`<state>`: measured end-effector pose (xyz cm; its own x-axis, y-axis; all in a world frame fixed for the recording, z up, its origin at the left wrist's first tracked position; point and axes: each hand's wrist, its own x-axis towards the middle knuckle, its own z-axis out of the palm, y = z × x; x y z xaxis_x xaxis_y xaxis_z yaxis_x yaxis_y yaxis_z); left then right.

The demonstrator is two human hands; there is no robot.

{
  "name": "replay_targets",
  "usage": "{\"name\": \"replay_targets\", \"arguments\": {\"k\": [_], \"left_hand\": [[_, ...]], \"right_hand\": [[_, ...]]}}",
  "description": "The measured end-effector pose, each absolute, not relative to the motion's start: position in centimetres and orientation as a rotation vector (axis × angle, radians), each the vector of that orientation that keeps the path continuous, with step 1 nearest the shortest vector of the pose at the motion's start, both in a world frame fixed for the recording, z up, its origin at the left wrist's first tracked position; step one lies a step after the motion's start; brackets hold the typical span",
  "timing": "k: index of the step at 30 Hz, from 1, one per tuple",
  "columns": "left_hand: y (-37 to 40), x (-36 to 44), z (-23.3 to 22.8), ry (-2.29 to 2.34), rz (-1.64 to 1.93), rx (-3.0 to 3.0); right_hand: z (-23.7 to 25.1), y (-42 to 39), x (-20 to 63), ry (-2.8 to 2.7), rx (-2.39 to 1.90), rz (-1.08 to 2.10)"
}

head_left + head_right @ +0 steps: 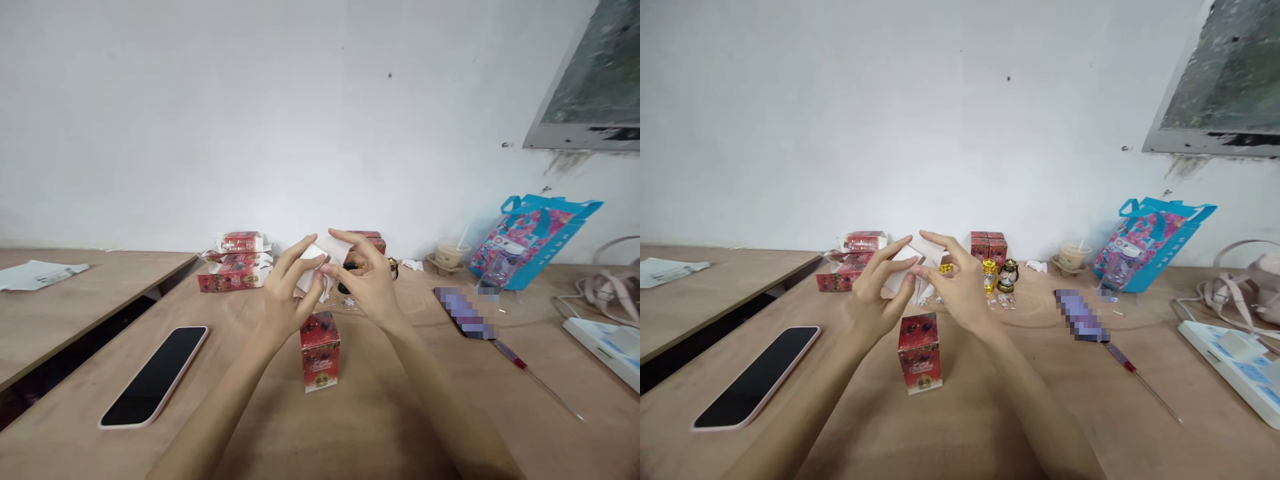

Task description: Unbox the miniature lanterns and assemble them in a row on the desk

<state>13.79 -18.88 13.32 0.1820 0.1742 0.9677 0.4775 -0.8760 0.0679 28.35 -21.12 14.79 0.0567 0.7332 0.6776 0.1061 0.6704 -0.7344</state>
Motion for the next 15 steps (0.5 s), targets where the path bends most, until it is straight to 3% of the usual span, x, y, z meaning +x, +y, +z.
{"name": "replay_targets", "arguments": {"k": [6,15], "left_hand": [[-18.7,13.9,13.0,-0.527,-1.677,-2.305],[-19.0,13.9,13.6,-0.691,-1.732,-2.191]], "right_hand": [[14.2,-21.1,27.8,-1.406,-0.821,0.342],[15.0,-21.7,28.7,-1.689,-0.647,0.516]]}}
